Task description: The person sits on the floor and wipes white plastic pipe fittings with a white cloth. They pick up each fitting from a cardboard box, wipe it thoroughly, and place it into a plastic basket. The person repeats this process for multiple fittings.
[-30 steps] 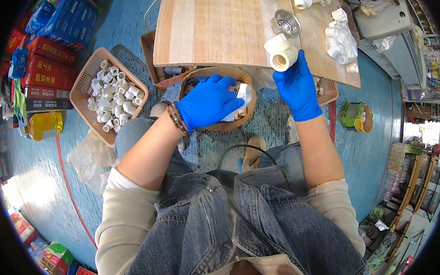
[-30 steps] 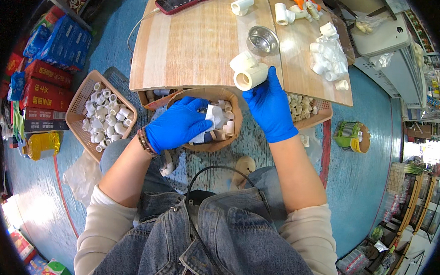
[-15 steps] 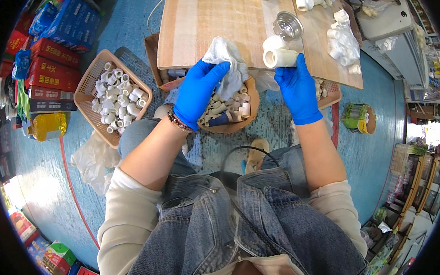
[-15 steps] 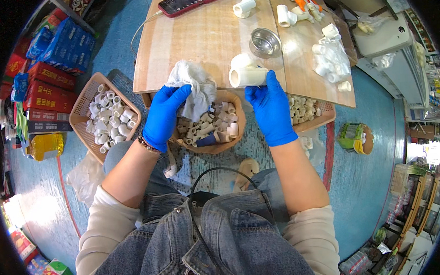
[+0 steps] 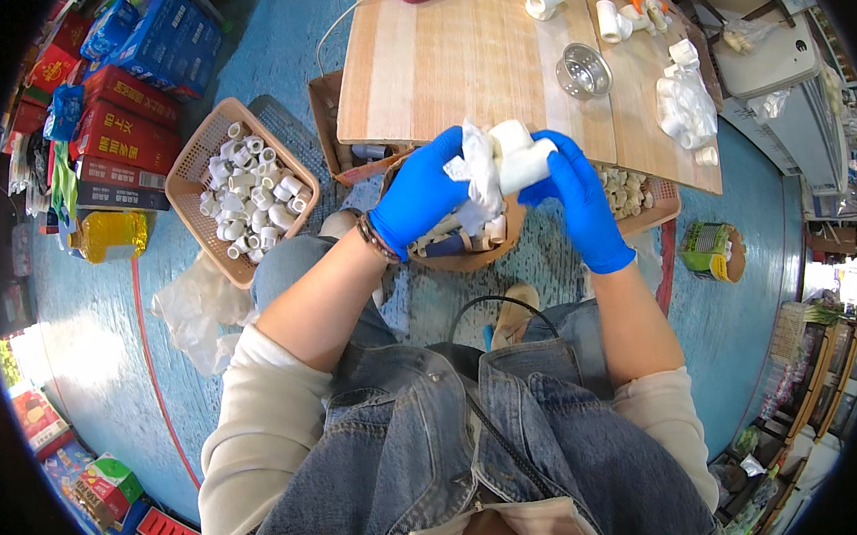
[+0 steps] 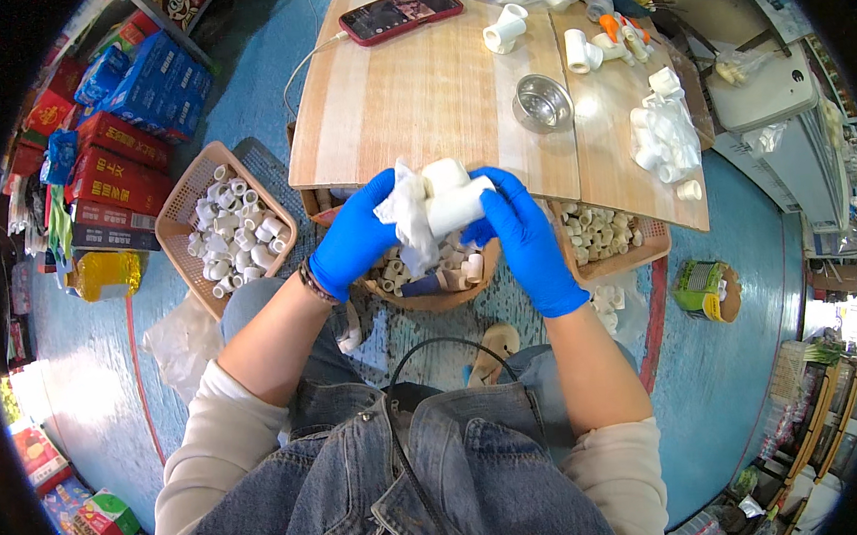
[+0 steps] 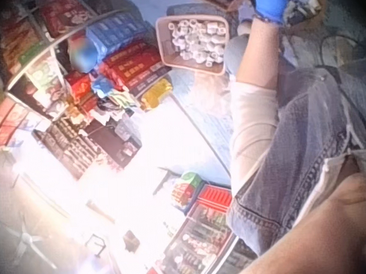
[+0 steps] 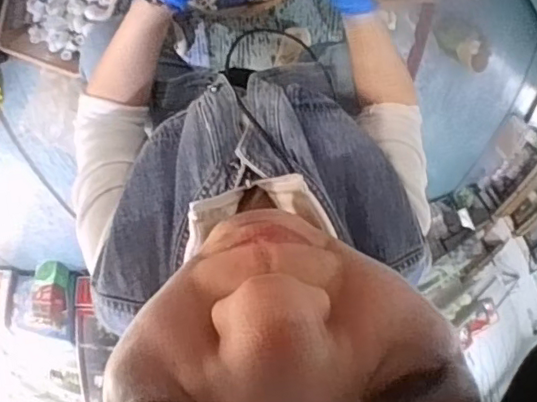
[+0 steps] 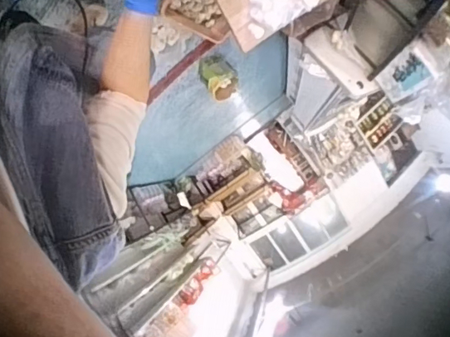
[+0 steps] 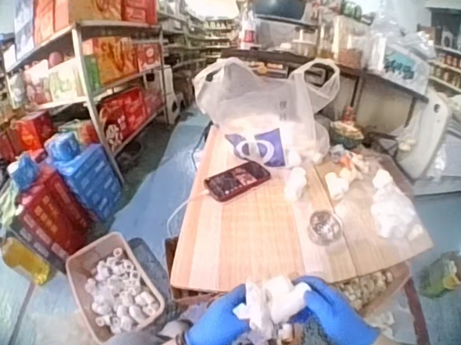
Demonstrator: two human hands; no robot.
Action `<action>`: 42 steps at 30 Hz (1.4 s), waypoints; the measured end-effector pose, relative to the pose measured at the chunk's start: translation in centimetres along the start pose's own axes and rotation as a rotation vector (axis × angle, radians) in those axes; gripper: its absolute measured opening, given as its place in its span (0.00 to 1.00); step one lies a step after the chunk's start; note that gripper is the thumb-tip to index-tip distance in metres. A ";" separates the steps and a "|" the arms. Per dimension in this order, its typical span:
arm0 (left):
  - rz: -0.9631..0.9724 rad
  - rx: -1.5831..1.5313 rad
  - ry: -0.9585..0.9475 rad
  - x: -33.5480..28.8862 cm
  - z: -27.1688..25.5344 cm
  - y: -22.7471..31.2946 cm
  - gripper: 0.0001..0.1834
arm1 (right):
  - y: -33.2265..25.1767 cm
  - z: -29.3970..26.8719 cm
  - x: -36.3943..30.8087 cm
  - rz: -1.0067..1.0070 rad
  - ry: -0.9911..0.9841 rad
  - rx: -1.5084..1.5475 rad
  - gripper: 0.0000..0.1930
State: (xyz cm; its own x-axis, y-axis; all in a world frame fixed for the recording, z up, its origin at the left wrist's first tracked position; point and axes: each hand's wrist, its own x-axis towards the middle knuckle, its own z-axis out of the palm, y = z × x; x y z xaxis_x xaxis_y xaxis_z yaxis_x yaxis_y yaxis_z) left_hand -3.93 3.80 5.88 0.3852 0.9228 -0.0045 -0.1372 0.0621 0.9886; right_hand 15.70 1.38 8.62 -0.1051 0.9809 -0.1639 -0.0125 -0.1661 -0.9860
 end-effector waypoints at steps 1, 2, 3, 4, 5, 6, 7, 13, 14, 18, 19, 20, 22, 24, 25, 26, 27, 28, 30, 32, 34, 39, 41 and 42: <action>0.092 0.208 -0.034 0.0 -0.2 -0.1 0.16 | -0.1 -0.2 -0.1 0.043 -0.015 -0.040 0.16; 0.179 0.419 -0.048 -0.1 -0.3 -0.2 0.16 | -0.2 -0.3 -0.1 0.085 -0.030 -0.080 0.15; 0.257 0.622 -0.075 -0.2 -0.3 -0.4 0.17 | -0.2 -0.4 -0.1 0.126 -0.036 -0.117 0.15; 0.281 0.679 -0.056 -0.5 -0.2 -0.5 0.20 | -0.1 -0.3 -0.1 0.111 -0.095 -0.061 0.13; 0.255 0.692 -0.024 -0.6 0.0 -0.7 0.20 | -0.1 -0.3 -0.1 0.092 -0.087 -0.099 0.13; 0.257 0.705 0.005 -0.7 0.1 -1.0 0.21 | 0.1 -0.1 -0.1 0.068 -0.079 -0.135 0.13; 0.260 0.718 0.035 -0.7 0.3 -1.2 0.21 | 0.1 0.0 -0.2 0.050 -0.082 -0.168 0.12; 0.051 0.058 0.030 -0.4 0.9 -2.1 0.16 | -0.5 0.8 -0.7 -0.269 -0.039 -0.327 0.15; -0.018 -0.094 -0.078 -0.3 0.9 -2.2 0.15 | -0.8 0.7 -0.7 -0.344 -0.082 -0.415 0.17; -0.305 -0.566 -0.399 -0.6 1.2 -2.3 0.15 | -1.8 0.0 -0.9 -0.655 -0.254 -0.671 0.22; -0.468 -0.580 -0.412 -0.7 1.4 -2.3 0.14 | -2.0 -0.2 -0.9 -0.736 -0.297 -0.709 0.24; -0.584 -0.808 -0.413 -0.8 1.3 -2.2 0.14 | -2.2 -0.4 -0.9 -0.707 -0.296 -0.693 0.23; -0.494 -0.795 -0.364 -0.7 1.2 -1.9 0.14 | -2.3 -0.5 -0.9 -0.645 -0.288 -0.661 0.23; -0.249 -0.621 -0.312 0.0 0.7 -1.6 0.12 | -2.2 -0.5 -0.8 -0.594 -0.250 -0.535 0.25; -0.271 -0.633 -0.196 0.3 0.1 -1.4 0.11 | -2.1 -0.4 -0.8 -0.476 -0.234 -0.501 0.26; -0.117 -0.425 -0.120 0.6 -0.2 -1.3 0.13 | -2.0 -0.4 -0.8 -0.378 -0.186 -0.441 0.27; 0.022 -0.200 -0.018 0.7 -0.5 -1.2 0.15 | -1.7 -0.2 -0.7 -0.267 -0.143 -0.400 0.28; 0.077 -0.046 0.030 0.8 -0.5 -1.1 0.15 | -1.7 -0.3 -0.8 -0.162 -0.188 -0.328 0.28; 0.176 0.281 0.133 0.7 -0.6 -1.0 0.17 | -1.4 -0.3 -0.5 0.008 -0.136 -0.064 0.27; 0.195 0.432 0.121 0.3 -0.5 -0.8 0.17 | -1.0 -0.3 -0.1 0.121 -0.114 0.036 0.25; 0.290 0.508 0.110 0.0 -0.3 -0.6 0.15 | -0.7 -0.1 0.0 0.131 -0.201 -0.028 0.25; 0.186 0.316 0.105 -0.3 0.1 -0.7 0.15 | 0.2 1.2 -0.6 -0.142 -0.090 -0.209 0.26; 0.059 0.009 0.077 -0.1 0.4 -1.2 0.13 | -0.1 1.3 -0.7 -0.266 -0.077 -0.371 0.28; -0.029 -0.206 0.054 0.0 0.6 -1.5 0.12 | -0.4 1.2 -0.7 -0.317 -0.071 -0.455 0.29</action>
State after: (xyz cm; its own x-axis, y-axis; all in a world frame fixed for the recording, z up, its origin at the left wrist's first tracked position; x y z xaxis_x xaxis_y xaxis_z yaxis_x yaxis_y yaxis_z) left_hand -3.20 3.51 4.44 0.3432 0.9382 -0.0459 -0.3123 0.1600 0.9364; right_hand 14.54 0.61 9.13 -0.2327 0.9639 0.1296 0.3746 0.2119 -0.9026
